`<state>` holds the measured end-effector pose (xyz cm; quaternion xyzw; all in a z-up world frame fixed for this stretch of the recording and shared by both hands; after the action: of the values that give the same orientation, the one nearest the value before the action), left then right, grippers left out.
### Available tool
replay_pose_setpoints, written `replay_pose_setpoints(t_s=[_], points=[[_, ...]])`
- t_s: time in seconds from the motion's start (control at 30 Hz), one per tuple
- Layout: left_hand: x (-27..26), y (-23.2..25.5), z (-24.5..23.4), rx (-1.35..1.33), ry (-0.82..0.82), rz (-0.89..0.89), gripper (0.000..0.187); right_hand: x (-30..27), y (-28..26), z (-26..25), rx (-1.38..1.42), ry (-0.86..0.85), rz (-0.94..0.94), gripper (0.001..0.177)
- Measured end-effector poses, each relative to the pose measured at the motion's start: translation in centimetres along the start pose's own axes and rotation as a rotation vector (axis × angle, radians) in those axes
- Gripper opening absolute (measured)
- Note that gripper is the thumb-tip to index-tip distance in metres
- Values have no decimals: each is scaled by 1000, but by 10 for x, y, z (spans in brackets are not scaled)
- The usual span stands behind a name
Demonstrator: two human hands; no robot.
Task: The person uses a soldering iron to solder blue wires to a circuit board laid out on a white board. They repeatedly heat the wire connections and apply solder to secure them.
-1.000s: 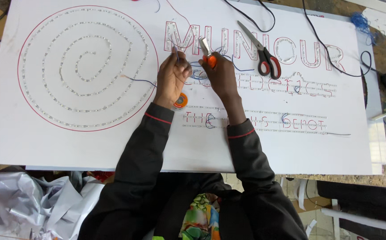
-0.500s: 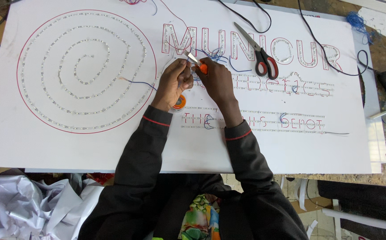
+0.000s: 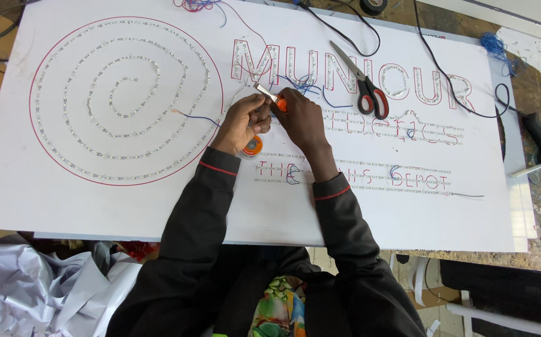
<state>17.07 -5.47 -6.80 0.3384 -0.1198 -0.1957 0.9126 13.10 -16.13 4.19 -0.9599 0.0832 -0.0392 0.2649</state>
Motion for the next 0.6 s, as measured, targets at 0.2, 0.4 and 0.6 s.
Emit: replay_pose_setpoints(t_s=[0.2,0.4,0.6], points=[[-21,56,33,543,39,185,40,7,24,16,77,-6,99,20],[-43,98,101,1126,-214,961,44,24,55,23,209,106,154,20],[-60,110,143,1049,-317,1176,42,21,57,37,304,124,118,21]])
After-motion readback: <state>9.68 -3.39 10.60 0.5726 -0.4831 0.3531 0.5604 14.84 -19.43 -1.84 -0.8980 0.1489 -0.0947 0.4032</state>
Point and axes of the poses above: each hand's wrist, its own x-axis towards the middle knuckle, its own z-axis out of the palm, y = z × x, the point moved 10 cm from there along x, towards the middle knuckle, and after that the axes turned 14 degrees about z, right-handed, at the moved point
